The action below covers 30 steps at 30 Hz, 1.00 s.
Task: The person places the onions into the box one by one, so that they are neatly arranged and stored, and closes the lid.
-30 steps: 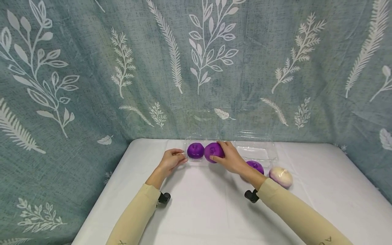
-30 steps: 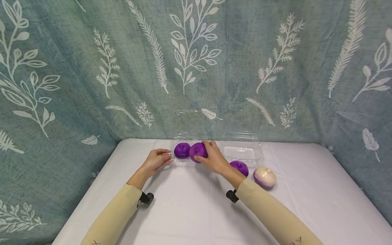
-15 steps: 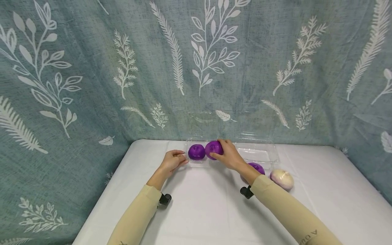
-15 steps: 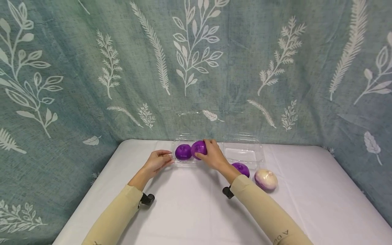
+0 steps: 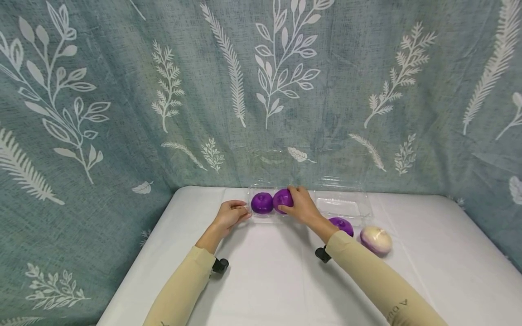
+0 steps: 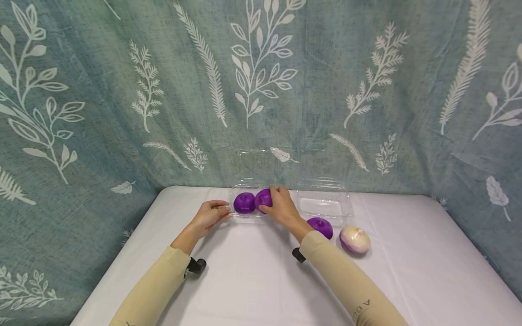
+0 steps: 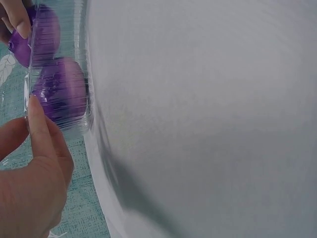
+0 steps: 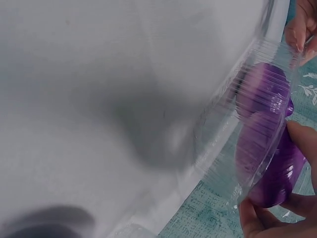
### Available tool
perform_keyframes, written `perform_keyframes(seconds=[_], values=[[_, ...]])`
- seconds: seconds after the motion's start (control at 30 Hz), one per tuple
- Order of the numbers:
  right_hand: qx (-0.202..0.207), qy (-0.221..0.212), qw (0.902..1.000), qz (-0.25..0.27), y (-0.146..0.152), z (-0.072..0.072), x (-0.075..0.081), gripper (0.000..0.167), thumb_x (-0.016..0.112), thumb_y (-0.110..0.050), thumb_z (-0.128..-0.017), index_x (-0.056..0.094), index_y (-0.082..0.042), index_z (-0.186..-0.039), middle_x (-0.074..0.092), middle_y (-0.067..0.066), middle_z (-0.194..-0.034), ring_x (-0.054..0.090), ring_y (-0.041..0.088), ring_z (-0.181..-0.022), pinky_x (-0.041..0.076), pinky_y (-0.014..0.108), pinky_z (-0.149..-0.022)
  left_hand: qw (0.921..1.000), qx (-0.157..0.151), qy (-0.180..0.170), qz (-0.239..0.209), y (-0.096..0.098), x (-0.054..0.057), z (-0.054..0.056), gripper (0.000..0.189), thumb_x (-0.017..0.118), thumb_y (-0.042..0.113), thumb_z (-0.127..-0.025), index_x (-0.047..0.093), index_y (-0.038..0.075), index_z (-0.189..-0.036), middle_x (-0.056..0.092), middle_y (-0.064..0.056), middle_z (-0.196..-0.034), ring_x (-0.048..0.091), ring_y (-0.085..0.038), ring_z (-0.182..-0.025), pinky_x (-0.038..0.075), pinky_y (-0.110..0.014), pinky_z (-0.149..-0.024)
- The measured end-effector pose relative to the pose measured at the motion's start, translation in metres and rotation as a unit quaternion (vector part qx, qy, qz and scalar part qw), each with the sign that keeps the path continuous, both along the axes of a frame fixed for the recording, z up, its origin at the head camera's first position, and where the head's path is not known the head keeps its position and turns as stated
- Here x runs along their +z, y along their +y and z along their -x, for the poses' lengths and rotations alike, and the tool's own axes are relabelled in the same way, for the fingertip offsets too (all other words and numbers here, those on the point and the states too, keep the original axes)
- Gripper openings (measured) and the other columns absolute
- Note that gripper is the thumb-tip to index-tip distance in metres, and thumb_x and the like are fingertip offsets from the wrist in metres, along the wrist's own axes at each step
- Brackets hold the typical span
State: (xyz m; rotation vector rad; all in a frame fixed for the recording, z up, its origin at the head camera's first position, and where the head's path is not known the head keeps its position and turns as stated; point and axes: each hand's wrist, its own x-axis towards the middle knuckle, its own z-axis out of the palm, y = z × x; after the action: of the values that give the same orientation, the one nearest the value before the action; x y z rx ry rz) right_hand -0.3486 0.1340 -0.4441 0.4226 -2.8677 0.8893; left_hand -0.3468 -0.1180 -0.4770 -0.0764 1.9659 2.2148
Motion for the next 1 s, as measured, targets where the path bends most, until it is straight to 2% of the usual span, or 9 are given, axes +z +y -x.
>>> perform_keyframes(seconds=[0.13,0.37,0.57,0.83,1.0], values=[[-0.008,0.013,0.9998,-0.014,-0.003,0.003,-0.001,0.074,0.079,-0.028,-0.092,0.045,0.009,-0.147,0.049,0.033,-0.138,0.047,0.046,-0.13,0.048,0.056,-0.108,1.0,0.002,-0.004,0.001,0.0,0.0,0.001,0.041,0.057,-0.009,-0.098,0.049,-0.016,-0.138,0.059,-0.027,-0.116,0.069,-0.019,-0.09,0.061,-0.025,-0.086],[-0.021,0.05,0.9974,-0.048,-0.002,0.009,-0.002,0.048,0.076,-0.025,-0.093,0.064,0.01,-0.123,0.063,0.03,-0.119,0.055,0.047,-0.117,0.048,0.056,-0.103,1.0,0.003,-0.001,-0.001,0.0,0.0,0.001,0.041,0.057,-0.01,-0.098,0.048,-0.018,-0.137,0.061,-0.026,-0.113,0.07,-0.027,-0.097,0.061,-0.027,-0.087],[-0.011,0.042,0.9983,-0.039,0.001,0.013,-0.003,0.048,0.074,-0.025,-0.094,0.064,0.012,-0.123,0.063,0.03,-0.119,0.054,0.048,-0.118,0.047,0.056,-0.105,1.0,0.003,0.0,0.002,0.0,0.0,0.0,0.041,0.057,-0.01,-0.098,0.048,-0.017,-0.137,0.06,-0.028,-0.115,0.07,-0.026,-0.095,0.061,-0.027,-0.087],[0.007,0.041,0.9981,-0.047,0.002,0.014,0.0,0.042,0.07,-0.02,-0.096,0.064,0.014,-0.12,0.065,0.03,-0.113,0.056,0.045,-0.112,0.045,0.055,-0.102,1.0,0.0,0.002,0.0,0.0,-0.001,0.0,0.042,0.057,-0.01,-0.097,0.048,-0.018,-0.137,0.059,-0.029,-0.117,0.07,-0.022,-0.092,0.061,-0.027,-0.088],[0.017,0.026,0.9984,-0.047,0.008,0.018,0.012,0.049,0.066,-0.019,-0.099,0.056,0.018,-0.13,0.061,0.036,-0.126,0.054,0.05,-0.124,0.042,0.058,-0.111,1.0,0.001,0.0,0.002,0.0,-0.001,0.0,0.04,0.057,-0.01,-0.098,0.05,-0.017,-0.136,0.06,-0.024,-0.112,0.07,-0.021,-0.09,0.061,-0.027,-0.087]])
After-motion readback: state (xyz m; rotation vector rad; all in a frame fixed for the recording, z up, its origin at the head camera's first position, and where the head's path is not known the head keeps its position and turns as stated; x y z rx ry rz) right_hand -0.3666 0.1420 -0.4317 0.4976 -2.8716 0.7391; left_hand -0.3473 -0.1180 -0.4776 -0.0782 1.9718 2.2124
